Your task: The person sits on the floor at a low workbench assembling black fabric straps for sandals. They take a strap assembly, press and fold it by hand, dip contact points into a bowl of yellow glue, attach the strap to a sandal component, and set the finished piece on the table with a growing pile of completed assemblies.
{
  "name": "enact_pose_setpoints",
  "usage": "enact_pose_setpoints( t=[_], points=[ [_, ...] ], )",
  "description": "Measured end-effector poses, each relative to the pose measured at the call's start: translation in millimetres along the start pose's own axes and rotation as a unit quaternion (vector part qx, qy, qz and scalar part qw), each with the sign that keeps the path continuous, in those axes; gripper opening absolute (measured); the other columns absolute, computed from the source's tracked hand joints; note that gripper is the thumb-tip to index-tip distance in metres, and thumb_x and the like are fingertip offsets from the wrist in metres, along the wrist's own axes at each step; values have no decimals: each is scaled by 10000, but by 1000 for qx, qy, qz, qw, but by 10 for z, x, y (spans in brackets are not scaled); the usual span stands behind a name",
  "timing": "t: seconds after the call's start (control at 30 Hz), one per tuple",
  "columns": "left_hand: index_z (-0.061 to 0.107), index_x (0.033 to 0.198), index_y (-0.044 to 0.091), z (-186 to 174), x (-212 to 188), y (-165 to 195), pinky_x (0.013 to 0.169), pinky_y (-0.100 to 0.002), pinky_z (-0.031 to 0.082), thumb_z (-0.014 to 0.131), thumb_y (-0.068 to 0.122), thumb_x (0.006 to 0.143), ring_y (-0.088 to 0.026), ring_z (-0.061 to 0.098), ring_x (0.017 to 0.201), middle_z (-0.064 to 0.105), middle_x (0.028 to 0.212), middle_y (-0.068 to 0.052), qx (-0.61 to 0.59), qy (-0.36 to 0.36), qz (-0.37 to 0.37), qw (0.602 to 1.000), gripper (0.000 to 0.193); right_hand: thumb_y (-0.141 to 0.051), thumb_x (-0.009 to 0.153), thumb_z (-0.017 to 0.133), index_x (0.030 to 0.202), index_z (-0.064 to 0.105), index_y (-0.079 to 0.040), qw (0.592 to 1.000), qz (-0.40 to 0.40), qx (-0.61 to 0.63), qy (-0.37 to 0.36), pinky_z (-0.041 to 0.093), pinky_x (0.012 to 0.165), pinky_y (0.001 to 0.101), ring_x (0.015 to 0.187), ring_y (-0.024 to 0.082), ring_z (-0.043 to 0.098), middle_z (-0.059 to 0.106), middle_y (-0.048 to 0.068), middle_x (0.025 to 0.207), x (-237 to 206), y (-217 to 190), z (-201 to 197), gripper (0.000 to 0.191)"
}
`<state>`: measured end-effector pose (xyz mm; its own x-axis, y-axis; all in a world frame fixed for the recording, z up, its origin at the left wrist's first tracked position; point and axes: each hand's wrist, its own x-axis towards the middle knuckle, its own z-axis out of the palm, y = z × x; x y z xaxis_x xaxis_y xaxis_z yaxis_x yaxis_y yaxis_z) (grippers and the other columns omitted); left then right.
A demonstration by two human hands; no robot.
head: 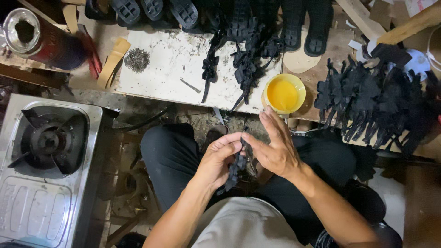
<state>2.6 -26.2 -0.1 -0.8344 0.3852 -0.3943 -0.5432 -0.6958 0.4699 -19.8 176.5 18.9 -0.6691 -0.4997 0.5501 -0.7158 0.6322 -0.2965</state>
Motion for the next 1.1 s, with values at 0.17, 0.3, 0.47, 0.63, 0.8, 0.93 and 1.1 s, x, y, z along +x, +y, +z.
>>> enact_pose_setpoints(
  t=[0.17,0.3,0.47,0.63,0.8,0.93,1.1],
  points=[
    [685,1236,-23,4,2,-11,818,-273,540,647,33,947,-126,649,869,728,1002,-44,2,-3,9,1000,297,-23,816,782,1289,735,-246,999,-26,-18,12,356,1229,533,1486,426,364,319,103,1609,-3,28,-45,525],
    [658,1281,-38,-21,-10,-3,821,-263,535,604,3,906,-123,661,895,743,1036,-58,32,-10,-2,999,381,-59,847,805,1259,749,-272,998,-23,-52,28,338,1214,530,1483,384,352,341,76,1599,53,-8,-115,467],
    [655,1325,-55,-132,-18,22,809,-274,520,591,-14,929,-131,638,865,742,1056,-85,14,-72,-3,997,403,-12,821,757,1195,781,-204,998,37,-47,-7,380,1196,510,1438,387,424,493,150,1493,152,-54,-228,421],
    [637,1319,-56,-193,35,-34,878,-287,537,599,-41,929,-150,659,930,726,1100,-102,42,-12,49,998,392,-7,887,725,1224,701,-29,990,121,57,44,504,1072,423,1248,350,603,598,203,1369,161,-233,-193,338],
    [612,1335,-32,-188,165,-140,930,-286,521,628,-54,936,-135,641,985,683,1094,-69,-20,44,128,991,400,-122,797,828,1372,554,63,967,176,184,6,581,872,357,956,251,714,699,129,1129,66,-531,-59,664],
    [622,1328,-32,-164,162,-168,950,-271,491,659,-67,945,-122,616,1010,672,1091,-49,-37,49,125,990,386,-99,853,825,1492,463,14,945,250,213,-2,615,817,287,911,159,742,736,114,1081,102,-494,-19,743],
    [609,1245,-4,-41,102,-115,959,-316,515,632,-19,931,-159,654,1025,711,1115,-91,-46,43,137,989,315,-50,731,864,1519,360,9,884,341,314,-64,586,738,284,820,153,695,710,106,1013,137,-412,-101,938]
  ],
)
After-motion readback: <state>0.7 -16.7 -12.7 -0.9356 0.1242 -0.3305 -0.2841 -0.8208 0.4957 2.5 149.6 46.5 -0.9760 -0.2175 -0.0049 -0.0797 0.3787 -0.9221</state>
